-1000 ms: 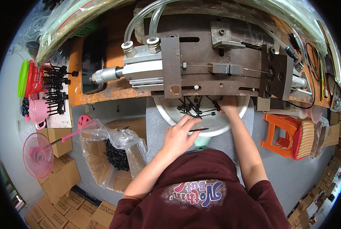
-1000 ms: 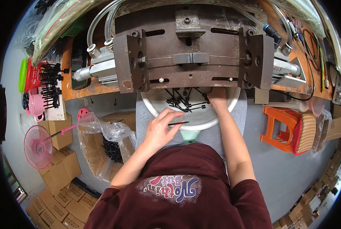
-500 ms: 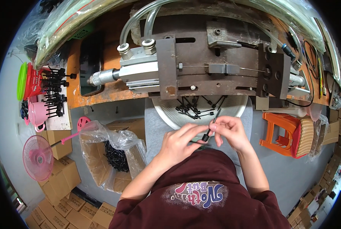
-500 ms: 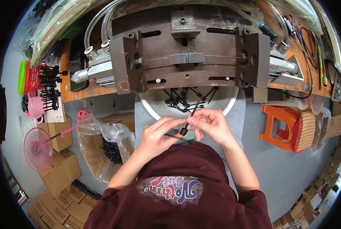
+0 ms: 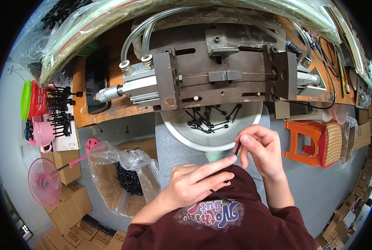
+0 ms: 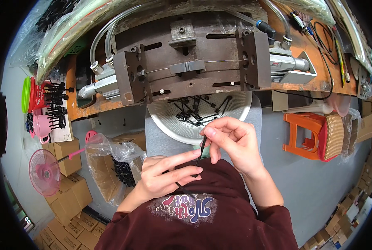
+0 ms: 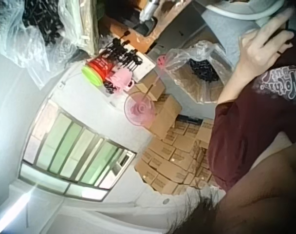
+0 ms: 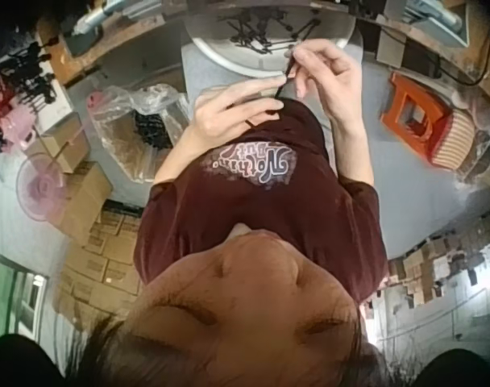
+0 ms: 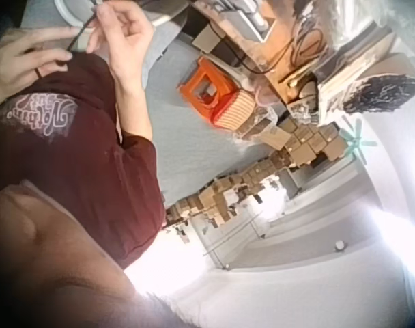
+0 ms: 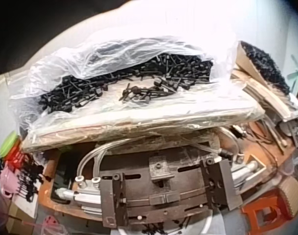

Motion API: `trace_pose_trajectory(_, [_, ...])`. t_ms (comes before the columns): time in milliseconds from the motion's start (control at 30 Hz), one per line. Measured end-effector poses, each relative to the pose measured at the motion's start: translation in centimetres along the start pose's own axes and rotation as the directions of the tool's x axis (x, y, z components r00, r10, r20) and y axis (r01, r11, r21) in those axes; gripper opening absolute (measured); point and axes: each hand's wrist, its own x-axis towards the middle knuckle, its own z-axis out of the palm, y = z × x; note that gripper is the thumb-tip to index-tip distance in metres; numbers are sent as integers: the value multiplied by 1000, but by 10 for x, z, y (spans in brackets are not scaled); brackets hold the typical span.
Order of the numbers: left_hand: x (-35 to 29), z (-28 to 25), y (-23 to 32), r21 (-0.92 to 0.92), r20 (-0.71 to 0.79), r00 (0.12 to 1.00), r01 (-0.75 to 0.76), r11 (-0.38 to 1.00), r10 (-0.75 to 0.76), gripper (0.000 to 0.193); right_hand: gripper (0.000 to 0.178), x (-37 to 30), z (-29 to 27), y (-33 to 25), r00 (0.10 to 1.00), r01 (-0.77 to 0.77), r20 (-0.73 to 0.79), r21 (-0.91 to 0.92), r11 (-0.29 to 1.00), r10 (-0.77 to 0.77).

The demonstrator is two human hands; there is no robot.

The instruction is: Assembling plastic connector components using a bench-mounted pneumatic press.

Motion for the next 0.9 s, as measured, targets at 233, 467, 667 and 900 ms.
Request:
trace_pose_trajectory(233, [7, -13, 16, 59, 104, 994, -35, 998, 29, 22, 16, 1, 4, -6, 973, 162, -164, -10, 987, -161])
trace_pose_trajectory(467, [7, -7, 10, 106, 42, 996, -83, 991, 78, 31, 21, -8, 20, -6, 989, 130, -85, 93, 987, -122])
trace_pose_trajectory(667, [6, -7, 10, 109, 35, 997, -79, 991, 75, 30, 21, -8, 20, -8, 989, 133, -70, 82, 988, -128])
trace_pose_trajectory(900, [8, -10, 12, 129, 43, 997, -74, 989, 69, 29, 18, -7, 20, -6, 981, 182, -76, 37, 983, -178])
